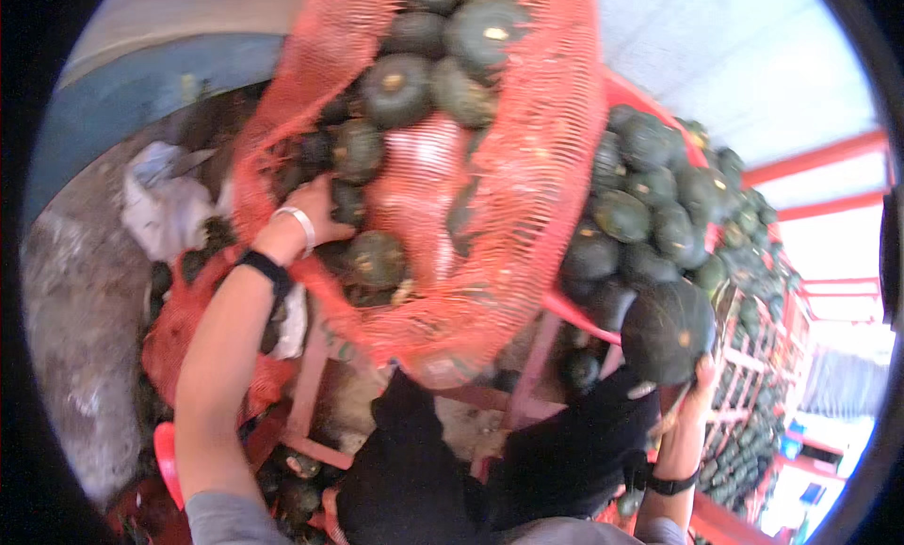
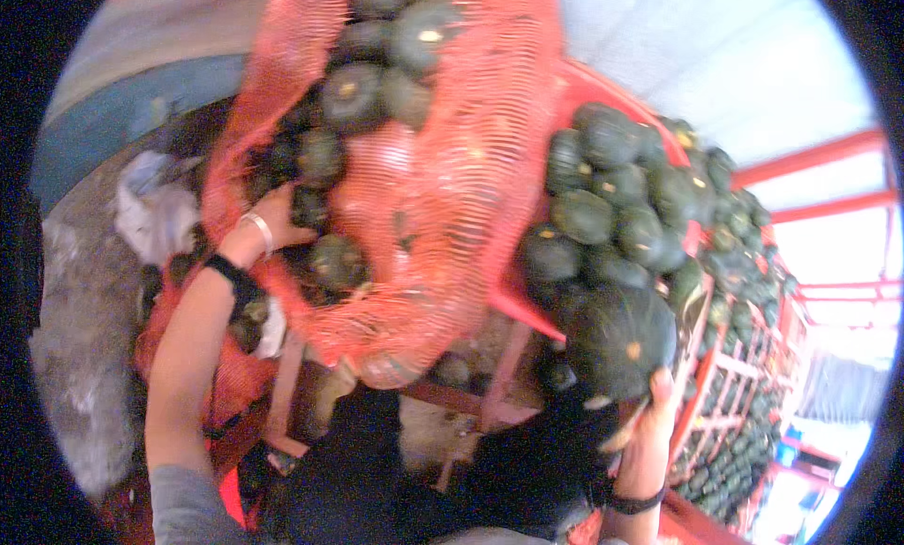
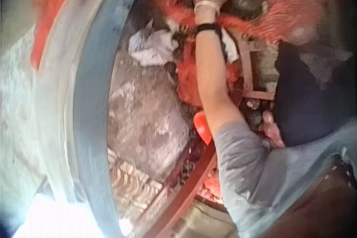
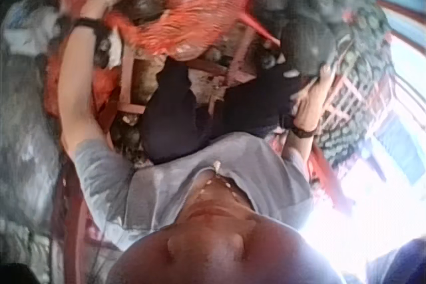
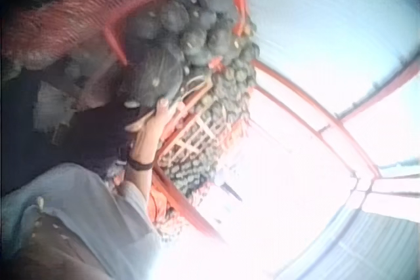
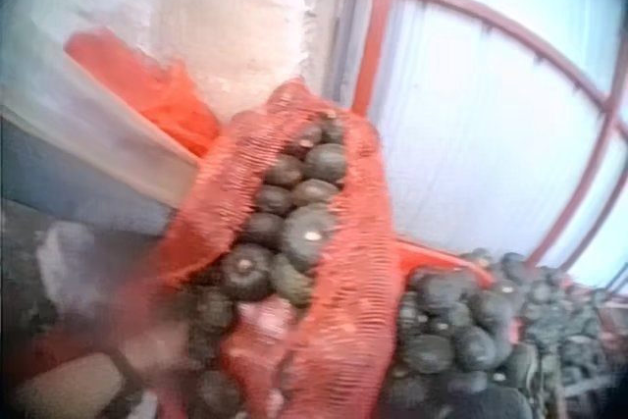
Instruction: Trim stems from small green squashes and sort them into red baskets and mesh bags.
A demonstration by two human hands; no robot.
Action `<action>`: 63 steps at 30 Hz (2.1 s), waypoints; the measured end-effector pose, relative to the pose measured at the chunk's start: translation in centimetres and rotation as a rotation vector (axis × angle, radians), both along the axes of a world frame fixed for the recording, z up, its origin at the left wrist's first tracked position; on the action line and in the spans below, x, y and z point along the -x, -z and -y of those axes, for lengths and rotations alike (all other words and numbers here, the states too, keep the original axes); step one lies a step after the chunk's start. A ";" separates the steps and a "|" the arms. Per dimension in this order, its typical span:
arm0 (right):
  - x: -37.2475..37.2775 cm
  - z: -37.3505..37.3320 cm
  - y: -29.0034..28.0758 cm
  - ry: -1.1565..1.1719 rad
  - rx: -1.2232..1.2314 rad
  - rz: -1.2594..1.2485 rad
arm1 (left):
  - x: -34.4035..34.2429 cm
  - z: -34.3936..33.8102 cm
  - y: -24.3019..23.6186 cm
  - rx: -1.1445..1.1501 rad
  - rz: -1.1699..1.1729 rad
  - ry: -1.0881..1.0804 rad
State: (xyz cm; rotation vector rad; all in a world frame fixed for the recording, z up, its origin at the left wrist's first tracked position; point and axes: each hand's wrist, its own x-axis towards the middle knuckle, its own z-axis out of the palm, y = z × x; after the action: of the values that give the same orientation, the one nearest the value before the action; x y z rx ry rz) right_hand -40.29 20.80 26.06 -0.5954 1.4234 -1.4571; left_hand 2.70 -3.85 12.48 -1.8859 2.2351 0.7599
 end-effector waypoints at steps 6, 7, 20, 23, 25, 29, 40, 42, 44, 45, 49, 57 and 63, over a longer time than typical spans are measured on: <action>4.6 3.4 -2.5 0.201 0.154 -0.505 | 0.4 -0.6 3.6 0.127 0.182 -0.218; 4.9 3.9 -3.2 0.181 0.145 -0.482 | 0.7 -0.9 3.0 0.139 0.158 -0.212; 7.2 18.1 -6.8 0.000 0.179 -1.477 | 0.2 -6.9 -6.4 -0.488 -1.815 -0.703; 8.9 23.8 -6.5 -0.108 0.138 -1.678 | 3.5 -7.0 -6.0 -0.608 -1.945 -0.723; 8.5 27.2 -6.1 -0.229 0.156 -1.837 | 4.0 -7.0 -6.2 -0.672 -2.071 -0.595; 7.9 32.9 -3.3 -0.526 0.063 -1.904 | 3.1 -8.3 -6.6 -0.564 -2.060 -0.718; 1.7 32.4 -3.7 -0.454 0.009 -1.787 | 4.1 -11.7 -7.1 0.149 -1.342 -0.508; -1.6 27.8 -4.7 -0.461 0.311 -1.708 | 4.1 -11.6 -7.1 0.438 -0.940 -0.277; -5.7 22.6 -5.6 -0.695 0.662 -1.710 | 4.5 -11.5 -7.6 0.495 -0.911 -0.232; -7.4 20.8 -4.9 -0.853 0.716 -1.704 | 4.5 -11.5 -7.9 0.539 -0.877 -0.167; -11.7 16.2 -3.6 -1.111 0.803 -1.642 | 5.6 -11.1 -9.7 0.567 -0.916 -0.004; -12.8 14.2 -3.6 -1.210 0.738 -1.750 | 6.2 -12.1 -10.6 0.443 -0.893 0.119; -12.5 13.0 -3.1 -1.194 0.548 -1.415 | 6.4 -12.5 -10.7 0.478 -0.906 0.162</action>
State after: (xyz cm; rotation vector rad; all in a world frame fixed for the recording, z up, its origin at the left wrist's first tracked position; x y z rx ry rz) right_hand -27.84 7.84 29.16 -2.5880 1.0294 -0.2334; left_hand -3.67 8.60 23.20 -1.6658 3.3111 1.3475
